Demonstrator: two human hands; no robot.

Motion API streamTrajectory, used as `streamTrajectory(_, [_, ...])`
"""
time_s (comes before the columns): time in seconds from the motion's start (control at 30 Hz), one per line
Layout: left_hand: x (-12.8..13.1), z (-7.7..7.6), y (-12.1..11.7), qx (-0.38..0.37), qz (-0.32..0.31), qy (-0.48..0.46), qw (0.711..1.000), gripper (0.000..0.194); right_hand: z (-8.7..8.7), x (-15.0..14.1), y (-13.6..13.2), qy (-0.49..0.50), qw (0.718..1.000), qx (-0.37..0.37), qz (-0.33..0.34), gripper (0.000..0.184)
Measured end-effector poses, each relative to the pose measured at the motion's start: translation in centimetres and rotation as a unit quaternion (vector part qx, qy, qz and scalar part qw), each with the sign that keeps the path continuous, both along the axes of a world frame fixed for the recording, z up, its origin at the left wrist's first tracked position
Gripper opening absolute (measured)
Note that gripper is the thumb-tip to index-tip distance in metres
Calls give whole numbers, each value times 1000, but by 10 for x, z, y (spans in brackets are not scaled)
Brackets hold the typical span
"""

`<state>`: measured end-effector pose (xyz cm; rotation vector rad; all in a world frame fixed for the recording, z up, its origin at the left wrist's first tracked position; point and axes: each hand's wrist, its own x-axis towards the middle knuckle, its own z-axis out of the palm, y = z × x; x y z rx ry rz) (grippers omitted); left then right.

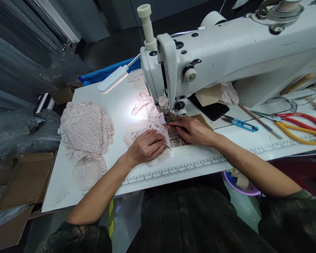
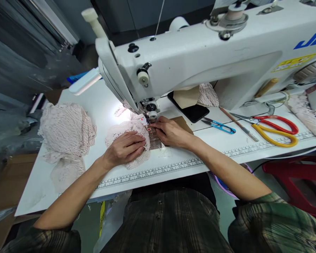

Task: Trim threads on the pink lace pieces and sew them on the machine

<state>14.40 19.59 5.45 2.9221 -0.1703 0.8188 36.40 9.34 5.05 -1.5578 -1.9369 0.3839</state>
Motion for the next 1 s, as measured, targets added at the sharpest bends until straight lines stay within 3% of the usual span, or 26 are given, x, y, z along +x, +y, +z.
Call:
streamTrajectory(0.73, [-1, -2, -2, 17, 1, -29, 999, 13, -8, 3, -4, -12, 999, 27, 32, 39])
streamTrajectory(1.0, [-1, -1, -4, 4, 9, -34, 999, 14, -8, 3, -2, -53, 988, 72, 129, 37])
